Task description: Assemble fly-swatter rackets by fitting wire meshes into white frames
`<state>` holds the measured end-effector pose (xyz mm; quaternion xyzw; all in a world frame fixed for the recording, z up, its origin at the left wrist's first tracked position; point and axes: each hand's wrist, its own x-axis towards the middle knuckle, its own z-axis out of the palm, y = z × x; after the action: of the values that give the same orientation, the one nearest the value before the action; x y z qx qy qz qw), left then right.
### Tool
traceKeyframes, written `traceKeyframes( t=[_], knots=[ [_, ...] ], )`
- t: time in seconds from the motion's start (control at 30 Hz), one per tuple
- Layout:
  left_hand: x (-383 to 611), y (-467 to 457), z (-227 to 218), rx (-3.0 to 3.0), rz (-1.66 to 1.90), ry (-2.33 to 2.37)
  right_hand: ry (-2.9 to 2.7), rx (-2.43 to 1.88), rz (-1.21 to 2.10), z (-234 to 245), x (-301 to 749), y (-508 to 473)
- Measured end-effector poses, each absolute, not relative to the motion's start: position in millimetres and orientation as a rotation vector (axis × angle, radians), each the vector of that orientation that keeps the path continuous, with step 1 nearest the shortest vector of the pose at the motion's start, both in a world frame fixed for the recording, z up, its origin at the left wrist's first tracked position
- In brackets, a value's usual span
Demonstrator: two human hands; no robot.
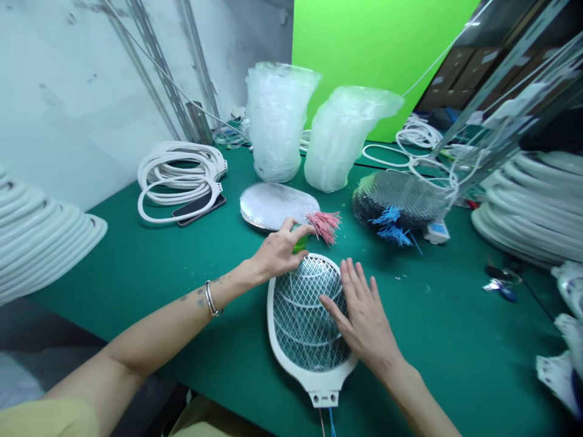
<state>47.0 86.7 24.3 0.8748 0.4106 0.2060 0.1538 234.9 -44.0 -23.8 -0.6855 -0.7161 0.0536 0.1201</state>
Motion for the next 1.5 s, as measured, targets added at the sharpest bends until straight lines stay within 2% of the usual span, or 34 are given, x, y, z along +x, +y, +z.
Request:
traceKeyframes(
  t=[0.2, 0.4, 0.57, 0.67, 0.87, 1.07, 1.17, 1.37, 1.5],
  knots=[
    [47, 81, 24, 2.544, 0.596, 1.158, -2.292, -1.843, 0.092, -24, 222, -110],
    [48, 87, 23, 2.473, 0.612, 1.131, -2.416, -1.813, 0.076, -36, 213, -125],
    [32, 79, 36, 2.354, 0.887, 1.062, -2.426, -1.827, 0.054, -35, 212, -123],
    [-2, 66, 45, 2.372, 0.994, 1.181, -2.436, -1.818, 0.044, -33, 212, -124],
    [-78, 58, 28, 2.314, 0.850, 1.753, -2.443, -1.819, 0.023, -31, 209, -124],
    [-70, 21, 29, 2.342, 0.961, 1.535, -2.470, -1.838, -0.012, -29, 201, -125],
    [-62, 1, 35, 2.439, 0.910, 1.453, -2.466, -1.832, -0.020, -30, 200, -127],
    [-86, 9, 19, 2.428, 0.694, 1.769, -2.475, -1.846, 0.151, -27, 206, -128],
    [-96, 18, 19, 2.394, 0.564, 1.812, -2.437, -1.851, 0.246, -22, 211, -132]
  ],
)
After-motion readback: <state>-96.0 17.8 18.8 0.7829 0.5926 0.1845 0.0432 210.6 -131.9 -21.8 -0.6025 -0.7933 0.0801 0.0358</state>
